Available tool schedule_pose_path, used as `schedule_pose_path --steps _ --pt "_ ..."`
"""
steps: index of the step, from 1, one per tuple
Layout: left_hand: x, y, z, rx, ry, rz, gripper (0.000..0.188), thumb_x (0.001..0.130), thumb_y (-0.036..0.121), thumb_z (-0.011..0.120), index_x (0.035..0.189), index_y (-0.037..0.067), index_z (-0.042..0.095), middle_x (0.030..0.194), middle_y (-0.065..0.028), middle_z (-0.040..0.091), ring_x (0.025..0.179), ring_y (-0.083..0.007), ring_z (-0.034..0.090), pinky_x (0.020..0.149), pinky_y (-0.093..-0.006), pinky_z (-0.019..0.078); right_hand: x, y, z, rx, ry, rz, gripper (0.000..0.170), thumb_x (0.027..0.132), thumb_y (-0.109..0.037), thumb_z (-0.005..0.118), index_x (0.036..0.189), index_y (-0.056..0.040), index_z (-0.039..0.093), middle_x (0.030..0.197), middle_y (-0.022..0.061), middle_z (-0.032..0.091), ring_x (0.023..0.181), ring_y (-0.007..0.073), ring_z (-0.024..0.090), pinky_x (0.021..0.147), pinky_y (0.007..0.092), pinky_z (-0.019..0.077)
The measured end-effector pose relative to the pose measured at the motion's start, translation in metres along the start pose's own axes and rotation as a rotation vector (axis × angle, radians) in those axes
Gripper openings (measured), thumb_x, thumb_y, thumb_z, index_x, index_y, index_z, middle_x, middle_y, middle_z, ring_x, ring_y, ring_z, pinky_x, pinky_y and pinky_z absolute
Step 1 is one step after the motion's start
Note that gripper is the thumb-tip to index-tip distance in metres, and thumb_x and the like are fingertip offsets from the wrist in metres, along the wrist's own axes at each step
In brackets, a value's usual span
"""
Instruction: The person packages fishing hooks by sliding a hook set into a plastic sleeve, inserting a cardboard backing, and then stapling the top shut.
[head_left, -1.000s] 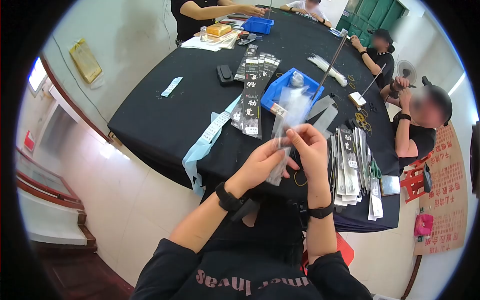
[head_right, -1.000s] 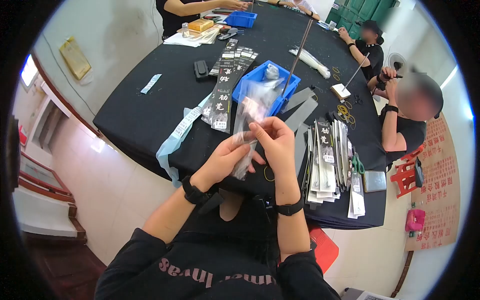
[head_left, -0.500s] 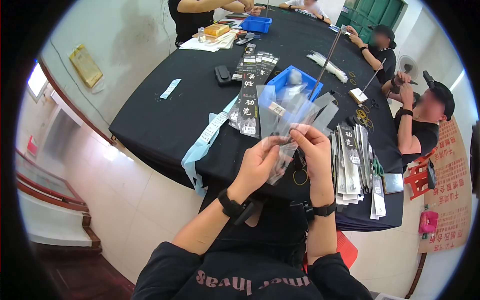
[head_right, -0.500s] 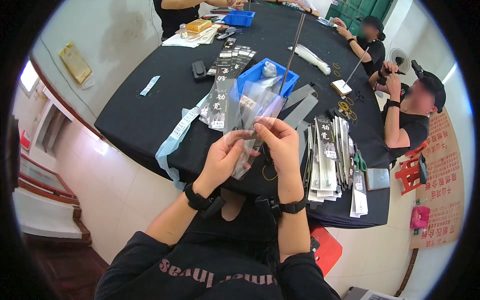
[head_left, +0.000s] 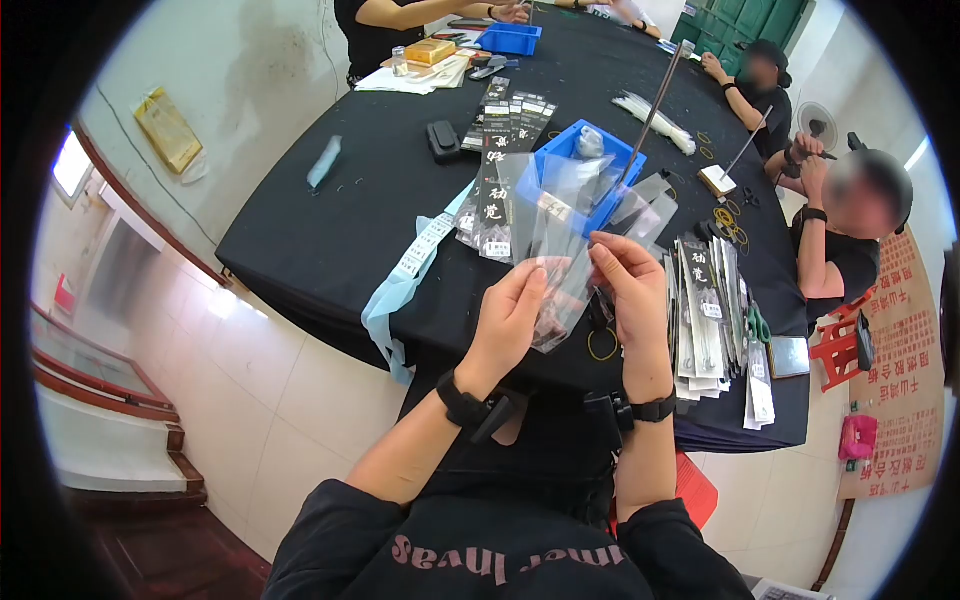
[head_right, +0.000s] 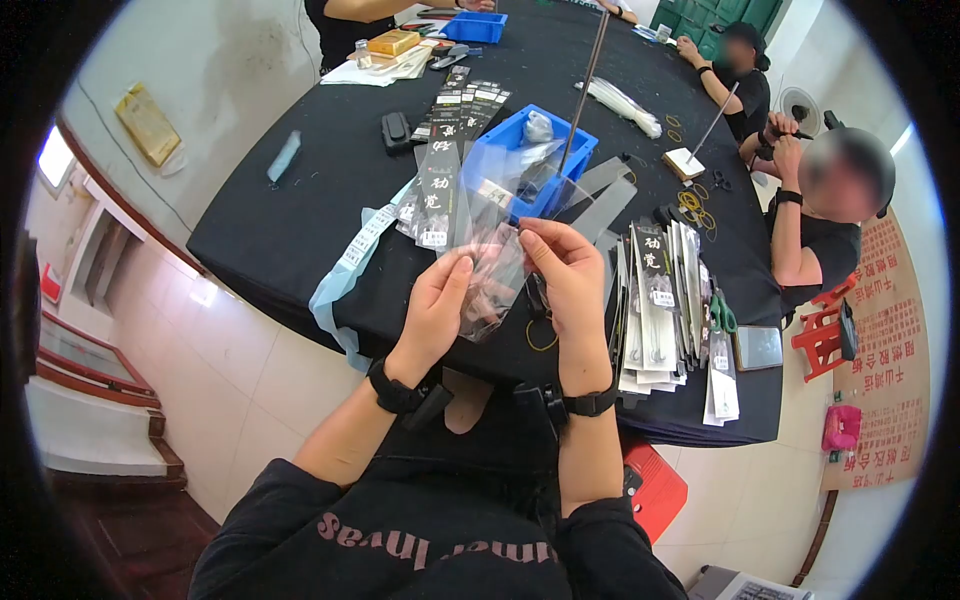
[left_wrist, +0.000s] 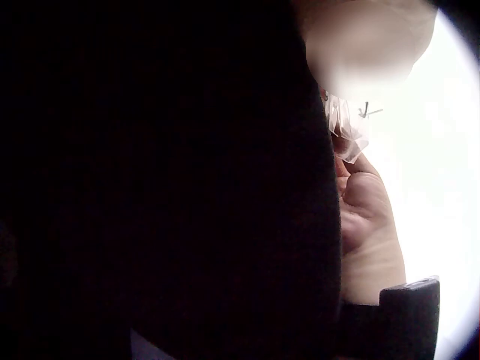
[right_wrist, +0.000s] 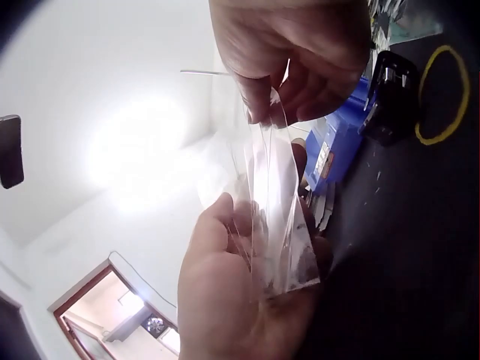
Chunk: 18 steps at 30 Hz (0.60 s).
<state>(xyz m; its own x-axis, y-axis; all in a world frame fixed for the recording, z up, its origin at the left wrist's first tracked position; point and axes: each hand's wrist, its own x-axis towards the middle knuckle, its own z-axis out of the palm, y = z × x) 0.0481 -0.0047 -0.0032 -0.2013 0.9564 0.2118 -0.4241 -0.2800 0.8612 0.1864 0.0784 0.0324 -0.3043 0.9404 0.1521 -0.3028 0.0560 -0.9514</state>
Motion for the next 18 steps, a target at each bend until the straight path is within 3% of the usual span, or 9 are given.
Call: schedule_pose_path --steps 3,5,14,18 --pt "0.002 -0.004 -0.004 0.107 0.021 0.059 0.029 0.101 0.016 0.044 0.118 -0.001 0.06 0.086 0.0009 0.062 0.074 -0.0014 0.056 0.063 -0.0177 0.0452 0.0 0.001 -0.001 0.005 -0.006 -0.008 0.02 0.085 -0.009 0.07 0.103 0.0 0.069 0.084 0.0021 0.068 0.07 0.0068 0.057 0.065 0.0202 0.0453" --pt "0.002 -0.001 -0.01 0.213 -0.067 -0.023 0.031 0.103 0.019 0.04 0.123 -0.002 0.052 0.109 -0.0093 0.063 0.079 -0.0092 0.063 0.063 -0.0226 0.0527 0.001 0.002 -0.002 0.008 -0.01 -0.005 0.021 0.085 -0.009 0.07 0.104 0.0002 0.069 0.084 0.0023 0.068 0.07 0.0069 0.057 0.064 0.0203 0.0455" --pt "-0.002 0.005 0.0 0.05 -0.026 0.01 0.028 0.101 0.014 0.046 0.123 -0.002 0.052 0.111 -0.0085 0.062 0.083 -0.009 0.063 0.063 -0.0225 0.0522 0.0 0.002 -0.003 0.015 -0.008 0.007 0.023 0.086 -0.008 0.069 0.107 0.0003 0.069 0.086 0.0033 0.069 0.07 0.0073 0.058 0.064 0.0205 0.0463" --pt "0.001 -0.002 -0.001 0.15 0.046 0.063 0.024 0.099 0.012 0.049 0.115 -0.002 0.06 0.092 -0.0012 0.063 0.076 -0.0038 0.058 0.068 -0.0188 0.0487 0.001 0.002 -0.004 0.008 -0.004 0.003 0.023 0.086 -0.008 0.069 0.108 -0.0007 0.069 0.087 0.0029 0.069 0.071 0.007 0.059 0.065 0.0201 0.047"
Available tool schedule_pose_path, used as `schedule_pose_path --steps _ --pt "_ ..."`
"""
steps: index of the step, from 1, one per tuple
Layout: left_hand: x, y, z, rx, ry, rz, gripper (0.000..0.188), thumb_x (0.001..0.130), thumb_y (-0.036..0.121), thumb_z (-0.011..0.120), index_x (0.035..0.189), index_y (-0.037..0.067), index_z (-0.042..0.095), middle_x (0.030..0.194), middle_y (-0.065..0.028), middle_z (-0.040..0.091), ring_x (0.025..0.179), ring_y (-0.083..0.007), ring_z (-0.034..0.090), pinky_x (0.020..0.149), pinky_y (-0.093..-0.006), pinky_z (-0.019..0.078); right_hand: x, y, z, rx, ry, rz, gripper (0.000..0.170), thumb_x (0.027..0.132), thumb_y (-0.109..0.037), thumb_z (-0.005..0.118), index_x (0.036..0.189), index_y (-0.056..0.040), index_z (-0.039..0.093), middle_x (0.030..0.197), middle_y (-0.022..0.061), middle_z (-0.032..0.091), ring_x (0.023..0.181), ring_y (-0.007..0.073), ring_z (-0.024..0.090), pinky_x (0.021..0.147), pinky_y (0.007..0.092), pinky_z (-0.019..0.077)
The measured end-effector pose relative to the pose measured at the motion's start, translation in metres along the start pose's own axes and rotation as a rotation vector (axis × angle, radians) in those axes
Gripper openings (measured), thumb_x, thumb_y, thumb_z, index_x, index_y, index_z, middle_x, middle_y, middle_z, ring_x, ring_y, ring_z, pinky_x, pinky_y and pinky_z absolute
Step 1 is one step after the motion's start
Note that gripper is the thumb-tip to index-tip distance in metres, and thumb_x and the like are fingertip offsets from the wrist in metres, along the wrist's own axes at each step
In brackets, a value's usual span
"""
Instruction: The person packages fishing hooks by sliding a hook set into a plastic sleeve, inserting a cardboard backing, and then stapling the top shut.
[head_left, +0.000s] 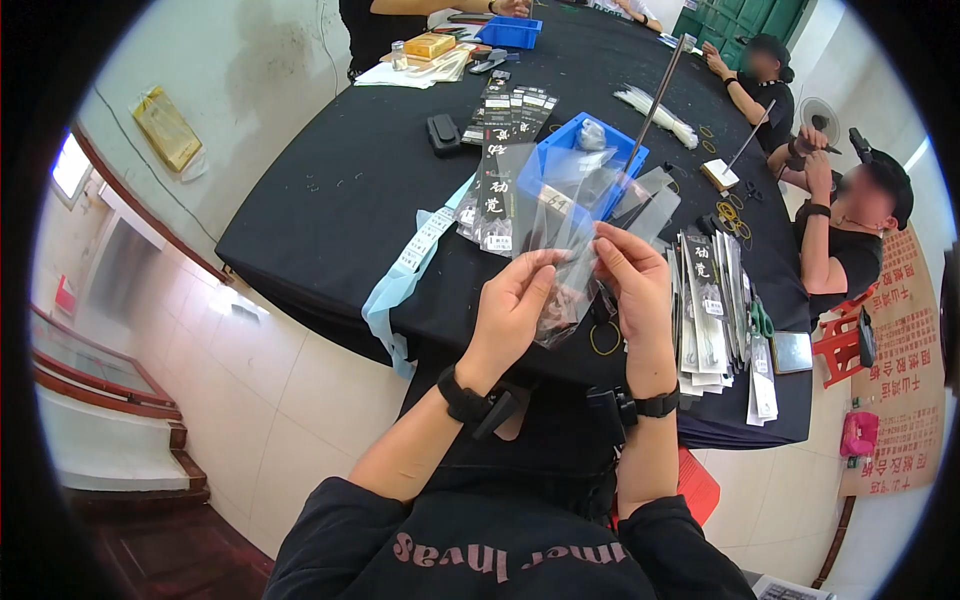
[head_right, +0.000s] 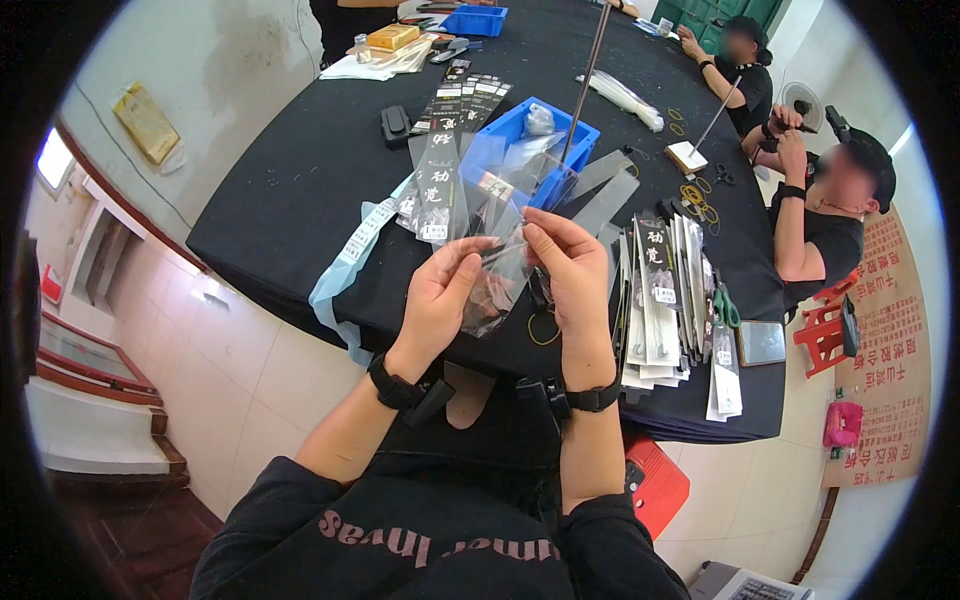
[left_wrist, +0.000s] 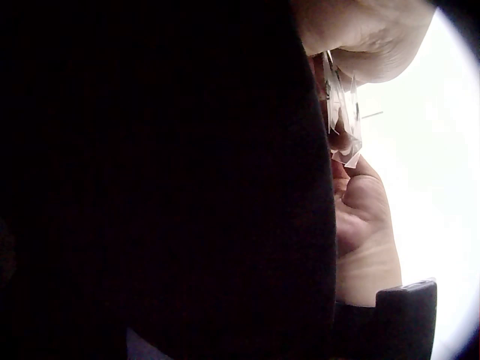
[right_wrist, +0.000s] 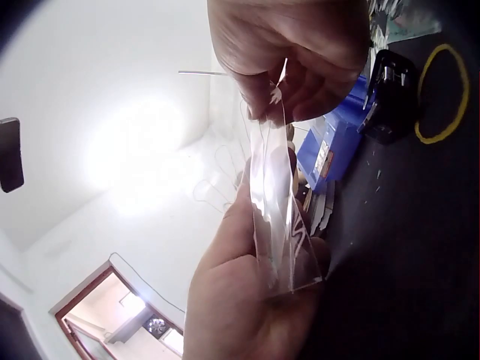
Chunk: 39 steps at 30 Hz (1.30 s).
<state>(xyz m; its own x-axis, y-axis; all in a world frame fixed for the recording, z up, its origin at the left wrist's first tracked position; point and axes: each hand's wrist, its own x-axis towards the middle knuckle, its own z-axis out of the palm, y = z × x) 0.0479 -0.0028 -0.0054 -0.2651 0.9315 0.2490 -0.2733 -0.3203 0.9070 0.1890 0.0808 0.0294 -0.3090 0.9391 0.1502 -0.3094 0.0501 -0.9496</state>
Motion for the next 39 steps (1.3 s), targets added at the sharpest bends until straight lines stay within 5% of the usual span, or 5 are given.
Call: schedule_pose_path --steps 15,24,33,36,39 --pt "0.0 0.001 -0.003 0.007 -0.086 -0.031 0.03 0.1 0.017 0.049 0.123 -0.002 0.053 0.102 -0.006 0.064 0.083 -0.0085 0.063 0.07 -0.0192 0.0493 -0.002 -0.004 0.002 0.045 0.01 0.043 0.021 0.084 -0.007 0.07 0.104 0.0005 0.069 0.085 0.0016 0.067 0.07 0.0054 0.057 0.063 0.0186 0.0447" --pt "-0.004 0.016 0.004 -0.2 -0.05 -0.053 0.028 0.101 0.019 0.048 0.119 0.0 0.059 0.088 -0.0015 0.064 0.075 -0.0042 0.057 0.067 -0.0193 0.0472 -0.003 -0.006 0.002 0.118 0.031 0.076 0.019 0.084 -0.006 0.069 0.103 0.0 0.069 0.084 0.0009 0.066 0.068 0.0057 0.056 0.063 0.0177 0.0448" --pt "-0.001 0.003 -0.001 0.113 0.005 0.09 0.028 0.1 0.017 0.048 0.115 -0.004 0.061 0.075 0.0043 0.055 0.066 -0.0016 0.044 0.059 -0.0178 0.0383 -0.004 -0.006 0.003 0.132 0.003 0.057 0.019 0.085 -0.006 0.069 0.103 -0.0003 0.067 0.087 0.0019 0.066 0.072 0.0069 0.059 0.066 0.019 0.047" --pt "-0.003 0.008 0.001 -0.001 -0.045 -0.001 0.029 0.101 0.016 0.046 0.117 -0.005 0.058 0.103 -0.0034 0.063 0.088 -0.0057 0.057 0.078 -0.02 0.0471 -0.002 -0.004 0.0 0.125 -0.001 0.052 0.019 0.085 -0.005 0.068 0.103 -0.0006 0.067 0.088 0.0021 0.067 0.073 0.0073 0.06 0.066 0.0194 0.0477" --pt "-0.001 0.005 0.004 0.014 0.031 0.048 0.025 0.099 0.017 0.05 0.111 -0.002 0.063 0.068 0.007 0.05 0.062 -0.0004 0.042 0.055 -0.0173 0.0352 -0.002 -0.003 -0.001 0.129 -0.003 0.055 0.019 0.085 -0.005 0.068 0.104 -0.0011 0.067 0.089 0.002 0.067 0.073 0.0074 0.06 0.066 0.0195 0.0482"
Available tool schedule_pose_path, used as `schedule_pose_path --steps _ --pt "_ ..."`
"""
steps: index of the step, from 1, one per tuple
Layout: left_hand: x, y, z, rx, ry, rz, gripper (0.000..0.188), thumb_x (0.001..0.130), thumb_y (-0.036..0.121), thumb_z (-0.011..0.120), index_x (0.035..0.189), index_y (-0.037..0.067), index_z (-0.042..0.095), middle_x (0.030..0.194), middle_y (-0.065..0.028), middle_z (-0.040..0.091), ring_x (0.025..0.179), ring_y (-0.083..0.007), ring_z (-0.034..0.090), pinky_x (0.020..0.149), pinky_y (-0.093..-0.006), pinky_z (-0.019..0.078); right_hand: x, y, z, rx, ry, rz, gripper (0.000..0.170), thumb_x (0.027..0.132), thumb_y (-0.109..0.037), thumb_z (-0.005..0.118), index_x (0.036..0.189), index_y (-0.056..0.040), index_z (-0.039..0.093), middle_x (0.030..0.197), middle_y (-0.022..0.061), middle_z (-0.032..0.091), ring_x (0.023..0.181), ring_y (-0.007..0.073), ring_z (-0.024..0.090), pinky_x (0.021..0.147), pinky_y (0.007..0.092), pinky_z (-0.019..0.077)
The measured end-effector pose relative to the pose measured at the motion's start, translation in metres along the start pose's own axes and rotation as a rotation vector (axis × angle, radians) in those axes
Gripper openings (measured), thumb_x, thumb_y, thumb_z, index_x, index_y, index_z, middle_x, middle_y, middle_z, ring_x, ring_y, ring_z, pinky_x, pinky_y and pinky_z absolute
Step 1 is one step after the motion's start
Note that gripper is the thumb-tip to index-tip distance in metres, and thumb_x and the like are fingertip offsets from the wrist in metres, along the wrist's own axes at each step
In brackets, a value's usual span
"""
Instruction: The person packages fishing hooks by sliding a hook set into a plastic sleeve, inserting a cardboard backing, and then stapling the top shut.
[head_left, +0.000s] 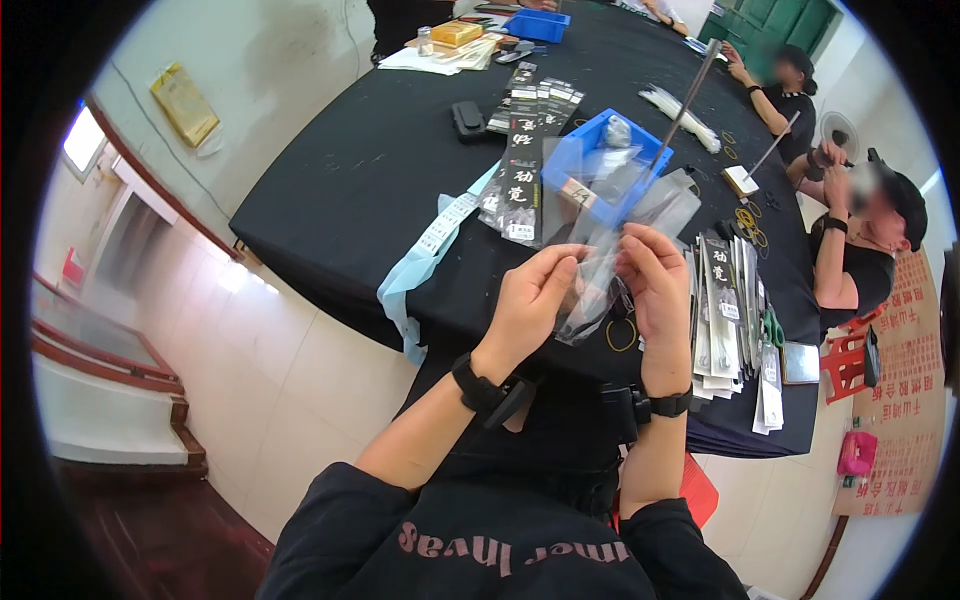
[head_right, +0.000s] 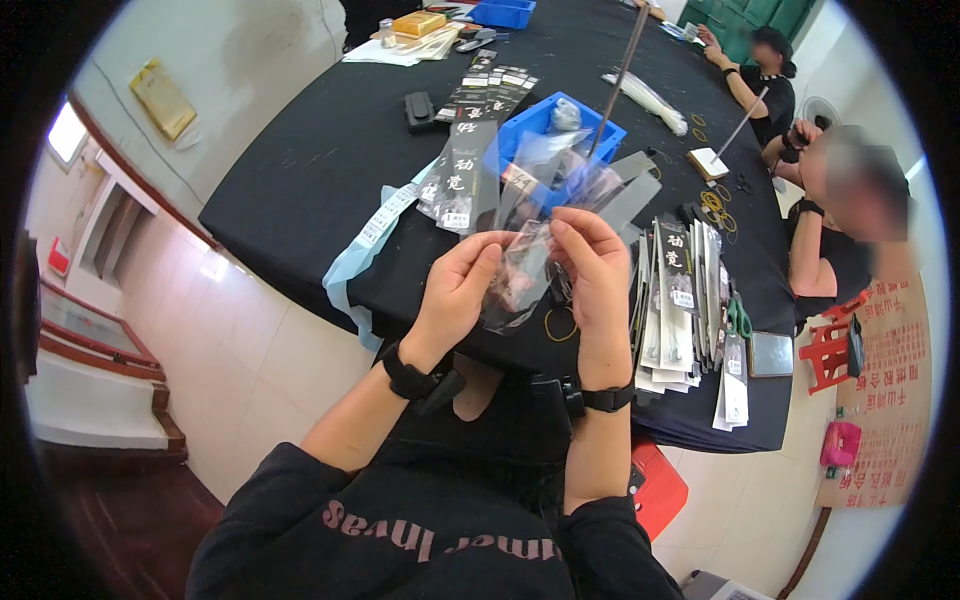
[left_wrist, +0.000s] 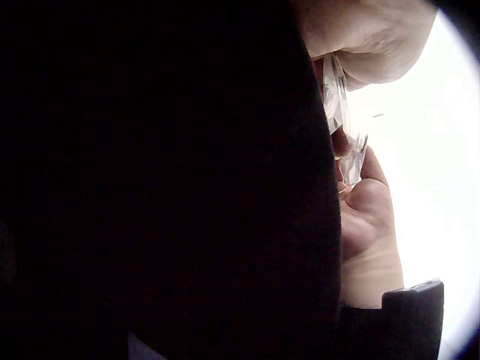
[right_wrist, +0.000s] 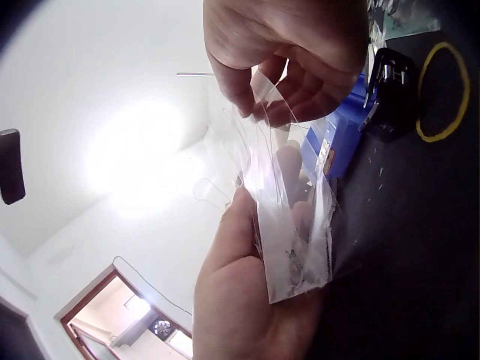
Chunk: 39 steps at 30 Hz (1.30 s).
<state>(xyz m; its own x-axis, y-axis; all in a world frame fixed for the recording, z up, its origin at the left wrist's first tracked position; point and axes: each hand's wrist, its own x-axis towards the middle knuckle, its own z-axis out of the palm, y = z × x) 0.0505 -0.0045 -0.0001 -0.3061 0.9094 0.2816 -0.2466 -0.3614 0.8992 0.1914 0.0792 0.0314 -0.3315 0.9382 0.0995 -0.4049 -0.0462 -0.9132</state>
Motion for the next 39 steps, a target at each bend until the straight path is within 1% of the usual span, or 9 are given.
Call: schedule_pose_path --steps 2,14,21,26,30,32,34,35,39 --pt "0.001 -0.004 -0.006 0.086 -0.068 -0.02 0.028 0.101 0.017 0.047 0.116 -0.003 0.06 0.09 0.0012 0.062 0.078 -0.0024 0.055 0.07 -0.0179 0.0454 0.001 0.001 -0.002 -0.005 0.023 0.019 0.019 0.085 -0.005 0.068 0.104 -0.0021 0.067 0.089 0.0017 0.067 0.074 0.0076 0.061 0.066 0.0192 0.0486" --pt "-0.002 0.006 -0.002 0.125 0.073 0.163 0.023 0.097 0.018 0.052 0.101 -0.002 0.064 0.074 -0.0082 0.066 0.069 -0.0033 0.056 0.058 -0.0237 0.0454 0.026 0.014 -0.05 -0.032 -0.106 0.002 0.033 0.092 -0.009 0.06 0.123 -0.0004 0.056 0.11 0.0101 0.065 0.092 0.0172 0.064 0.082 0.0278 0.0526" --pt "-0.005 0.004 -0.002 0.119 0.085 0.211 0.026 0.095 0.02 0.049 0.091 -0.001 0.063 0.065 -0.0109 0.066 0.054 -0.0156 0.064 0.053 -0.0294 0.0493 0.035 0.009 -0.063 -0.082 -0.132 0.025 0.039 0.097 -0.018 0.052 0.131 -0.0004 0.049 0.127 0.0131 0.057 0.106 0.0209 0.059 0.092 0.0322 0.0471" --pt "-0.004 -0.008 0.001 0.226 0.16 0.275 0.026 0.09 0.022 0.05 0.084 0.001 0.065 0.07 -0.0181 0.065 0.067 -0.0358 0.065 0.061 -0.0404 0.0504 0.057 0.009 -0.095 -0.106 -0.141 -0.006 0.039 0.098 -0.021 0.049 0.132 -0.0016 0.05 0.129 0.0134 0.055 0.108 0.0216 0.057 0.093 0.0364 0.047" --pt "-0.005 -0.011 0.004 0.279 0.209 0.331 0.027 0.089 0.024 0.051 0.079 0.004 0.066 0.07 -0.0172 0.065 0.068 -0.0358 0.064 0.063 -0.0413 0.0509 0.06 0.0 -0.093 -0.143 -0.12 0.05 0.035 0.097 -0.024 0.051 0.125 -0.0038 0.057 0.128 0.0113 0.057 0.112 0.0229 0.056 0.098 0.0433 0.0445" --pt "-0.008 -0.01 -0.001 0.287 0.188 0.296 0.027 0.088 0.024 0.051 0.079 0.005 0.066 0.072 -0.0173 0.066 0.069 -0.0351 0.065 0.064 -0.0412 0.0512 0.082 -0.003 -0.117 0.009 -0.463 0.217 0.034 0.097 -0.025 0.05 0.124 -0.0047 0.058 0.127 0.0113 0.058 0.111 0.0232 0.057 0.096 0.0469 0.0453" --pt "-0.007 -0.012 0.002 0.354 0.225 0.366 0.026 0.089 0.024 0.05 0.08 0.004 0.065 0.073 -0.0172 0.065 0.07 -0.0355 0.064 0.064 -0.0416 0.051 0.074 -0.005 -0.111 -0.022 -0.454 0.186 0.036 0.097 -0.026 0.051 0.126 -0.0052 0.057 0.125 0.0106 0.058 0.109 0.023 0.057 0.094 0.0456 0.0458" --pt "-0.003 -0.01 -0.003 0.626 0.18 0.585 0.026 0.089 0.023 0.05 0.082 0.005 0.065 0.074 -0.0178 0.064 0.071 -0.0368 0.064 0.063 -0.0423 0.0508 0.064 0.001 -0.098 -0.198 -0.145 0.054 0.039 0.095 -0.027 0.052 0.127 -0.0052 0.055 0.125 0.0094 0.059 0.107 0.0215 0.057 0.092 0.042 0.0463" --pt "-0.009 0.0 -0.008 0.181 0.055 0.125 0.026 0.094 0.024 0.053 0.099 0.001 0.066 0.08 -0.0153 0.067 0.068 -0.0179 0.065 0.061 -0.0324 0.0494 0.01 0.013 -0.045 -0.269 -0.014 -0.128 0.027 0.088 -0.019 0.066 0.113 -0.0089 0.063 0.1 0.0035 0.067 0.083 0.0125 0.061 0.075 0.0283 0.0499"
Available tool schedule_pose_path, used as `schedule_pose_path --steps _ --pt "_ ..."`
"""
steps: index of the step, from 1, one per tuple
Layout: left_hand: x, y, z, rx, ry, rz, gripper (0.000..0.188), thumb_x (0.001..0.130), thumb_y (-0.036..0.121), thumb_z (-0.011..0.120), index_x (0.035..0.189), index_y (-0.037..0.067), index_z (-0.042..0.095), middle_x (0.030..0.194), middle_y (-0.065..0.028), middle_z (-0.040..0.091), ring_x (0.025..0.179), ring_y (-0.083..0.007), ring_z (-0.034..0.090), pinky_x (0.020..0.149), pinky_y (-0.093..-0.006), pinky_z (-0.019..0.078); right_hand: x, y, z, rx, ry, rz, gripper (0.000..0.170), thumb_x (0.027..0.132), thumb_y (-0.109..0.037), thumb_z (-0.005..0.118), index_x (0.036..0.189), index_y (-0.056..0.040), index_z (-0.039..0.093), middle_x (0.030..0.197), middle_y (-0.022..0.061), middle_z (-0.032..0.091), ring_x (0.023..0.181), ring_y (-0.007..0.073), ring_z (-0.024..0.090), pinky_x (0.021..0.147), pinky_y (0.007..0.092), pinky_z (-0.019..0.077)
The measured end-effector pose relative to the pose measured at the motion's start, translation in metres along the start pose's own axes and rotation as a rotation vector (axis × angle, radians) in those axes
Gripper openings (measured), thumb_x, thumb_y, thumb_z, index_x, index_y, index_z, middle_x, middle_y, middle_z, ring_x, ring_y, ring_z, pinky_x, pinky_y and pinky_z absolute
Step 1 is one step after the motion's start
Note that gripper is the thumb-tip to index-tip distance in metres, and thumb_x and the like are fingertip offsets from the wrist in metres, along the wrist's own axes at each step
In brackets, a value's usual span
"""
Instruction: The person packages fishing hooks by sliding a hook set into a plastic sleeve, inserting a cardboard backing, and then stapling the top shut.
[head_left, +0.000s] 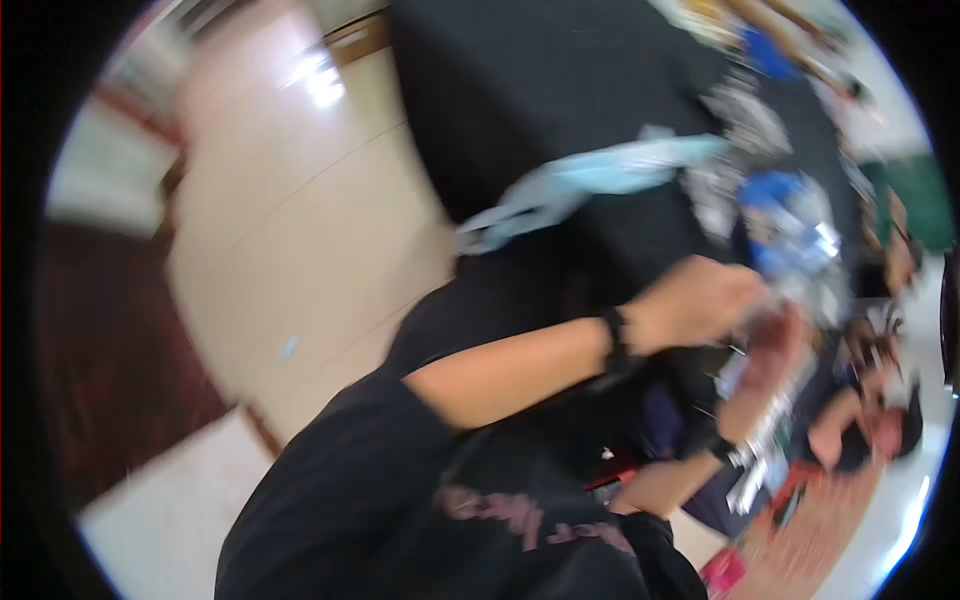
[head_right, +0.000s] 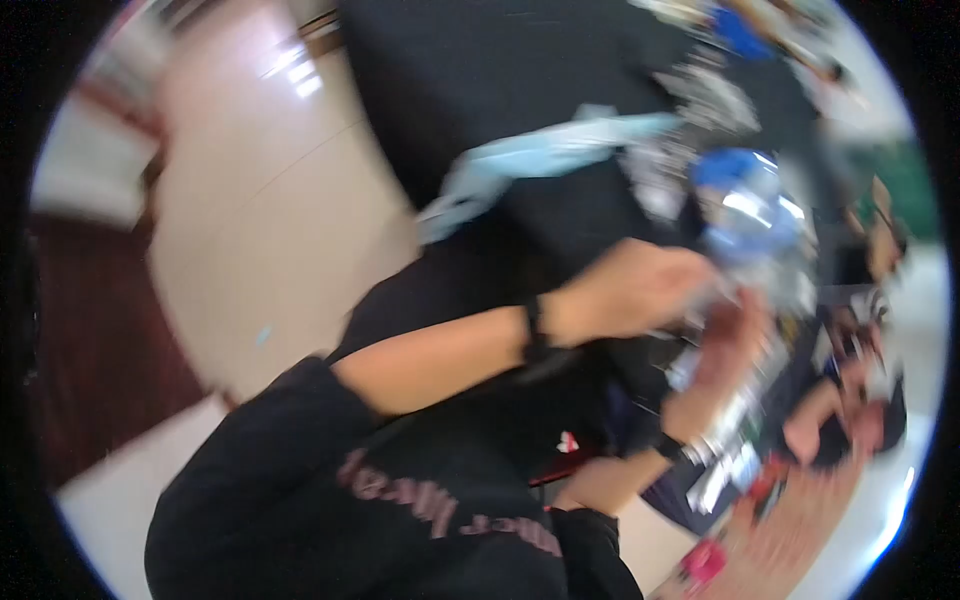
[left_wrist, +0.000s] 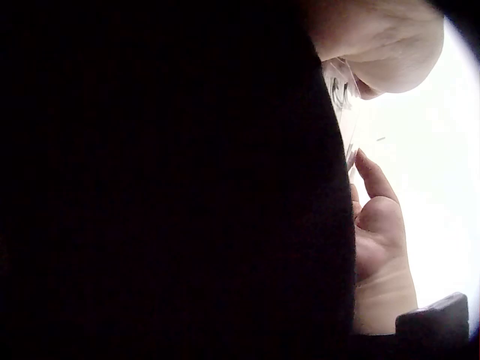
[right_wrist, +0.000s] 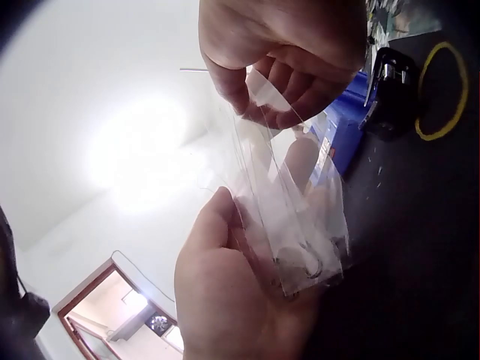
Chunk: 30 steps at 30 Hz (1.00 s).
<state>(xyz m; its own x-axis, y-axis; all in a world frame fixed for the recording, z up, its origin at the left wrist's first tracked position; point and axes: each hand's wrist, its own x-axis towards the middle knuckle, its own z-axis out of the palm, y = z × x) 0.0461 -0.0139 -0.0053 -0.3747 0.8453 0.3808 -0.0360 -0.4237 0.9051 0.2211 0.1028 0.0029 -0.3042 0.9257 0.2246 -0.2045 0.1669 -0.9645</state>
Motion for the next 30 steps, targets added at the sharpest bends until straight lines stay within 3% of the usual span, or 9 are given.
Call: schedule_pose_path --steps 1,3,5,8,14,30 --pt "0.001 0.002 0.001 -0.033 -0.01 -0.013 0.026 0.095 0.021 0.052 0.105 0.001 0.065 0.082 -0.0126 0.068 0.075 -0.0119 0.064 0.064 -0.0302 0.0497 -0.002 -0.013 0.018 0.1 0.018 0.101 0.025 0.088 -0.014 0.066 0.112 -0.0089 0.064 0.099 0.0047 0.067 0.078 0.0116 0.061 0.07 0.0263 0.0503" --pt "0.003 -0.006 0.005 -0.069 -0.011 0.032 0.028 0.097 0.019 0.05 0.11 -0.003 0.063 0.084 -0.0086 0.069 0.076 -0.01 0.061 0.067 -0.0267 0.0493 -0.005 -0.021 0.033 0.146 0.033 0.101 0.022 0.089 -0.01 0.065 0.11 -0.0045 0.064 0.09 0.0045 0.068 0.07 0.0093 0.062 0.062 0.0212 0.0502" --pt "0.007 0.007 0.004 -0.011 -0.101 -0.079 0.029 0.099 0.017 0.046 0.111 -0.003 0.063 0.084 -0.007 0.068 0.076 -0.0084 0.061 0.066 -0.0247 0.0492 -0.005 -0.025 0.036 0.185 0.028 0.094 0.021 0.089 -0.01 0.064 0.109 -0.0032 0.065 0.086 0.0036 0.068 0.068 0.0092 0.064 0.06 0.0211 0.051" --pt "0.008 0.001 0.003 -0.052 -0.157 -0.168 0.032 0.101 0.018 0.041 0.113 -0.004 0.061 0.084 -0.0059 0.067 0.077 -0.0082 0.062 0.065 -0.0239 0.0504 -0.007 -0.029 0.041 0.181 0.039 0.106 0.021 0.09 -0.011 0.064 0.109 -0.0018 0.065 0.086 0.0033 0.066 0.066 0.0088 0.064 0.06 0.0213 0.0519" --pt "0.007 0.003 0.007 -0.227 -0.223 -0.172 0.038 0.103 0.023 0.035 0.118 -0.005 0.057 0.089 -0.0072 0.067 0.077 -0.0122 0.065 0.067 -0.025 0.0531 -0.006 -0.028 0.039 0.199 0.025 0.102 0.021 0.09 -0.012 0.064 0.108 -0.0016 0.066 0.086 0.003 0.065 0.067 0.0084 0.064 0.06 0.0208 0.0519" --pt "0.007 0.007 0.005 -0.299 -0.238 -0.213 0.04 0.104 0.023 0.032 0.12 -0.005 0.055 0.097 -0.0123 0.067 0.081 -0.0154 0.066 0.069 -0.026 0.0532 -0.006 -0.028 0.039 0.193 0.022 0.11 0.023 0.089 -0.012 0.065 0.11 -0.0012 0.065 0.087 0.0037 0.068 0.066 0.0082 0.064 0.058 0.02 0.0512"
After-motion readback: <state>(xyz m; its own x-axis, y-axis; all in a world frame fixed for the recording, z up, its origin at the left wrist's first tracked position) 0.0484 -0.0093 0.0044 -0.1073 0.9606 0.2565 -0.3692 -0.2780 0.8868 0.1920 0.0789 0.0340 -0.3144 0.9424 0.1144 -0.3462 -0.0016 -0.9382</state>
